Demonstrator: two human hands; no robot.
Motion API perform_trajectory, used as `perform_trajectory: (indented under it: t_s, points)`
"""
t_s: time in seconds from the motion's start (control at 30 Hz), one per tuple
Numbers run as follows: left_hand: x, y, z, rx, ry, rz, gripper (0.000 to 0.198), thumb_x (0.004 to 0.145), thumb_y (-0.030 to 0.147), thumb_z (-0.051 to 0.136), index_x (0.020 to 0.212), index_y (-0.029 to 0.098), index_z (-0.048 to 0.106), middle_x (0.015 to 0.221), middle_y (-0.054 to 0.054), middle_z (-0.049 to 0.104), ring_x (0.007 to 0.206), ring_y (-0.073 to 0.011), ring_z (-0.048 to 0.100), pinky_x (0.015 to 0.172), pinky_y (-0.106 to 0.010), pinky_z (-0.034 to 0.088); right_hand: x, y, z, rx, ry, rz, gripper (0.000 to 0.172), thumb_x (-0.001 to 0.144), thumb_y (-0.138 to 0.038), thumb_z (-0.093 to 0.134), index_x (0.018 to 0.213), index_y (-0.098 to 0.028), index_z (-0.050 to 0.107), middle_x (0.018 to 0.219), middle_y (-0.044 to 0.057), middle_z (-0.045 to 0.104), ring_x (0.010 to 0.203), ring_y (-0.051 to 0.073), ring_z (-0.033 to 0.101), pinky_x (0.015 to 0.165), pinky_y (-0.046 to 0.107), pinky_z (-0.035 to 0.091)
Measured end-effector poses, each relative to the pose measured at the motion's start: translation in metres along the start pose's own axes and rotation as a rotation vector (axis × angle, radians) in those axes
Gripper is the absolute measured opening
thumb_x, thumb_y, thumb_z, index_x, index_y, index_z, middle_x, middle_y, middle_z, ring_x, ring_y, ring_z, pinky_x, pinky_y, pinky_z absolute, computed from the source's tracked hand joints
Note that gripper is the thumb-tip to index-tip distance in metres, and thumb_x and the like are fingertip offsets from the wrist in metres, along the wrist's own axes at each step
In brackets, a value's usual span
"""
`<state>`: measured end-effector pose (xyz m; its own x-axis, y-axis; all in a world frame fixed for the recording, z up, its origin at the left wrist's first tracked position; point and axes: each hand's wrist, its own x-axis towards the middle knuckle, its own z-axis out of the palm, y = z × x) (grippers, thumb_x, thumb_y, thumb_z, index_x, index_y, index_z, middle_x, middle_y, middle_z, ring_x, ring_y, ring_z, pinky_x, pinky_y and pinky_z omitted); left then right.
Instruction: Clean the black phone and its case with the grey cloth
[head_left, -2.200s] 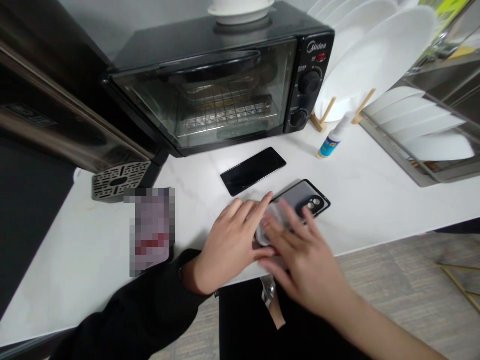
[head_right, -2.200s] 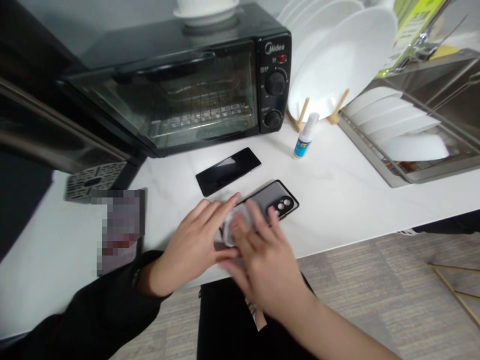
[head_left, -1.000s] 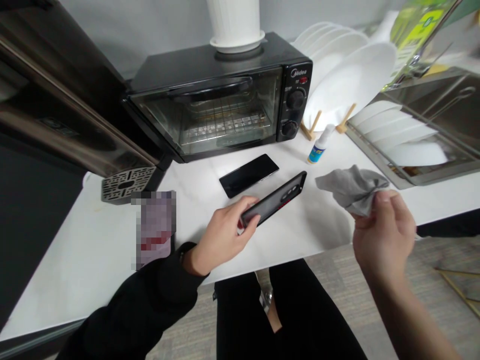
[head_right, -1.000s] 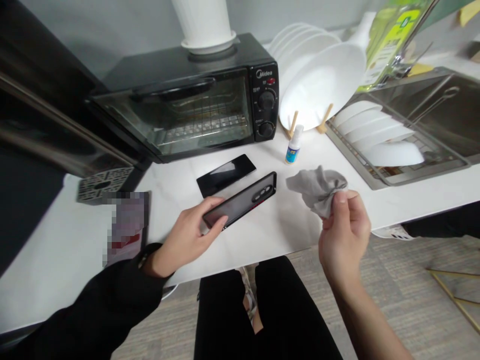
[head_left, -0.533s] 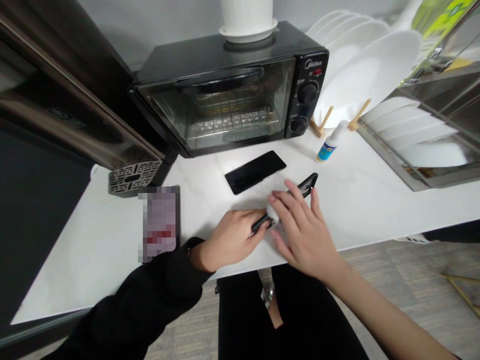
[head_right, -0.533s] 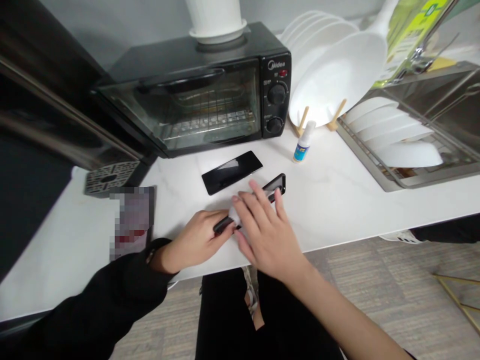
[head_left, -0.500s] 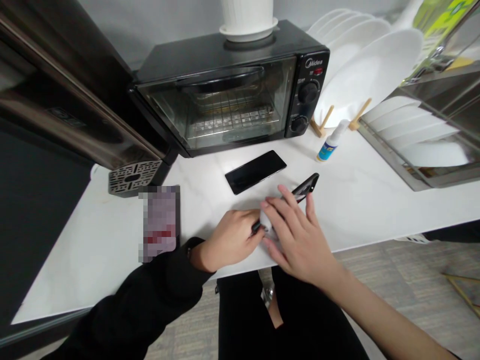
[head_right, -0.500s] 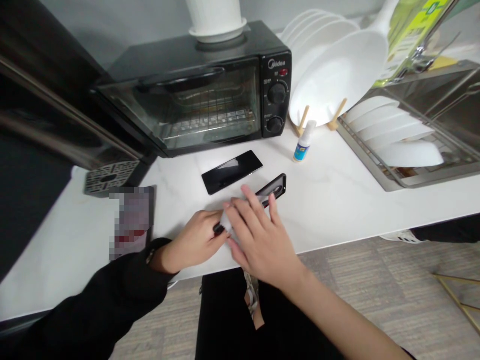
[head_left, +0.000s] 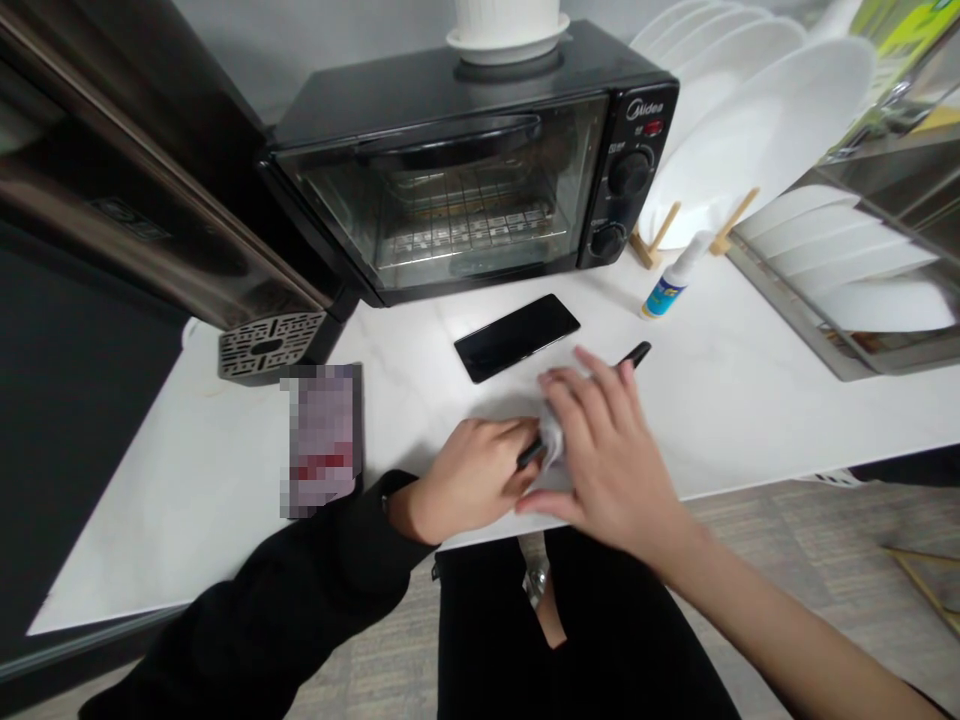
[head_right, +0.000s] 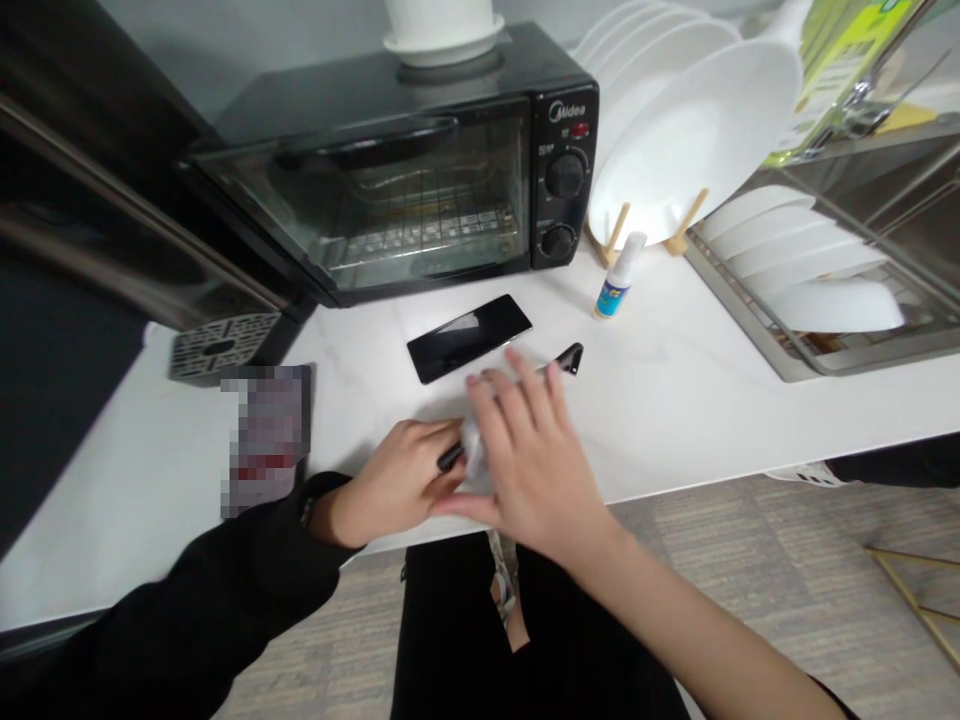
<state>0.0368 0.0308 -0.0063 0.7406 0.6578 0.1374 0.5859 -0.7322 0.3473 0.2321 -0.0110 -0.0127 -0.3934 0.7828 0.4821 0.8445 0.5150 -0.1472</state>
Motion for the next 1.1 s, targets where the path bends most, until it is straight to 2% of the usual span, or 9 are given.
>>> perform_trajectory:
  t_s: [0.1, 0.17, 0.37, 0.43, 0.57, 0.63, 0.87, 0.97, 1.1]
  points:
    - [-0.005, -0.005, 0.003, 0.088, 0.007, 0.038, 0.011, 0.088, 0.02, 0.066, 0.093, 0.014, 0.073, 0.092, -0.011, 0.08, 0.081, -0.0296, 0.078, 0.074, -0.042, 0.063, -0.003, -0.028, 0.012, 0.083, 0.024, -0.199, 0.095, 0.097, -0.081, 0.039, 0.15, -0.002, 0.05, 0.144, 0.022, 0.066, 0.146, 0.035, 0.049, 0.134, 0.052, 0.017]
    - [-0.005, -0.005, 0.002, 0.072, 0.027, 0.067, 0.012, 0.089, 0.026, 0.067, 0.093, 0.015, 0.072, 0.091, -0.009, 0.08, 0.079, -0.0273, 0.077, 0.073, -0.039, 0.062, -0.002, -0.021, 0.013, 0.074, 0.05, -0.202, 0.093, 0.098, -0.08, 0.039, 0.149, -0.003, 0.05, 0.142, 0.021, 0.067, 0.142, 0.034, 0.052, 0.134, 0.052, 0.019]
    - [0.004, 0.003, -0.006, -0.059, 0.079, 0.043, 0.025, 0.105, 0.02, 0.05, 0.122, 0.018, 0.067, 0.107, -0.004, 0.081, 0.088, -0.0202, 0.079, 0.074, -0.032, 0.06, 0.01, 0.053, -0.002, -0.126, 0.11, 0.184, 0.09, 0.097, -0.084, 0.026, 0.129, -0.008, 0.059, 0.131, 0.025, 0.068, 0.137, 0.044, 0.056, 0.125, 0.072, 0.024]
    - [0.004, 0.002, -0.005, -0.067, 0.071, 0.042, 0.023, 0.104, 0.02, 0.051, 0.119, 0.017, 0.067, 0.106, -0.004, 0.081, 0.087, -0.0205, 0.079, 0.073, -0.032, 0.06, 0.01, 0.044, -0.001, -0.111, 0.112, 0.197, 0.094, 0.095, -0.088, 0.022, 0.126, -0.008, 0.06, 0.13, 0.025, 0.068, 0.142, 0.045, 0.051, 0.127, 0.073, 0.018]
    - [-0.001, -0.002, -0.003, -0.041, 0.061, 0.036, 0.012, 0.093, 0.026, 0.063, 0.085, 0.018, 0.066, 0.086, -0.004, 0.079, 0.074, -0.0221, 0.076, 0.068, -0.033, 0.059, 0.001, -0.016, 0.008, 0.082, 0.065, -0.072, 0.102, 0.092, -0.091, 0.022, 0.135, -0.005, 0.058, 0.137, 0.022, 0.068, 0.146, 0.037, 0.049, 0.135, 0.057, 0.01]
    - [-0.003, -0.004, -0.003, -0.034, 0.069, 0.036, 0.013, 0.091, 0.027, 0.066, 0.081, 0.019, 0.065, 0.083, -0.004, 0.078, 0.074, -0.023, 0.076, 0.069, -0.033, 0.059, -0.002, -0.026, 0.011, 0.095, 0.059, -0.129, 0.102, 0.093, -0.09, 0.027, 0.139, -0.005, 0.056, 0.139, 0.021, 0.068, 0.143, 0.034, 0.052, 0.136, 0.053, 0.007]
    - [0.004, 0.002, -0.004, -0.036, 0.09, 0.032, 0.021, 0.105, 0.02, 0.05, 0.114, 0.017, 0.069, 0.098, -0.004, 0.08, 0.081, -0.0198, 0.078, 0.07, -0.032, 0.059, 0.012, 0.061, 0.002, -0.09, 0.134, 0.214, 0.091, 0.096, -0.087, 0.019, 0.128, -0.01, 0.057, 0.133, 0.024, 0.067, 0.147, 0.044, 0.049, 0.128, 0.073, 0.016]
    - [0.003, 0.001, -0.005, -0.057, 0.109, 0.057, 0.019, 0.102, 0.02, 0.052, 0.112, 0.017, 0.068, 0.1, -0.004, 0.081, 0.083, -0.0201, 0.078, 0.07, -0.032, 0.059, 0.009, 0.039, 0.004, -0.03, 0.125, 0.16, 0.095, 0.093, -0.09, 0.022, 0.128, -0.009, 0.058, 0.138, 0.025, 0.065, 0.154, 0.046, 0.039, 0.129, 0.073, 0.013]
    - [-0.004, -0.006, -0.006, -0.053, 0.106, 0.1, 0.018, 0.093, 0.033, 0.061, 0.084, 0.019, 0.067, 0.084, -0.003, 0.077, 0.075, -0.0222, 0.075, 0.066, -0.033, 0.057, -0.002, -0.022, 0.012, 0.108, 0.054, -0.061, 0.1, 0.093, -0.09, 0.027, 0.138, -0.006, 0.056, 0.14, 0.023, 0.067, 0.151, 0.037, 0.046, 0.135, 0.059, 0.005]
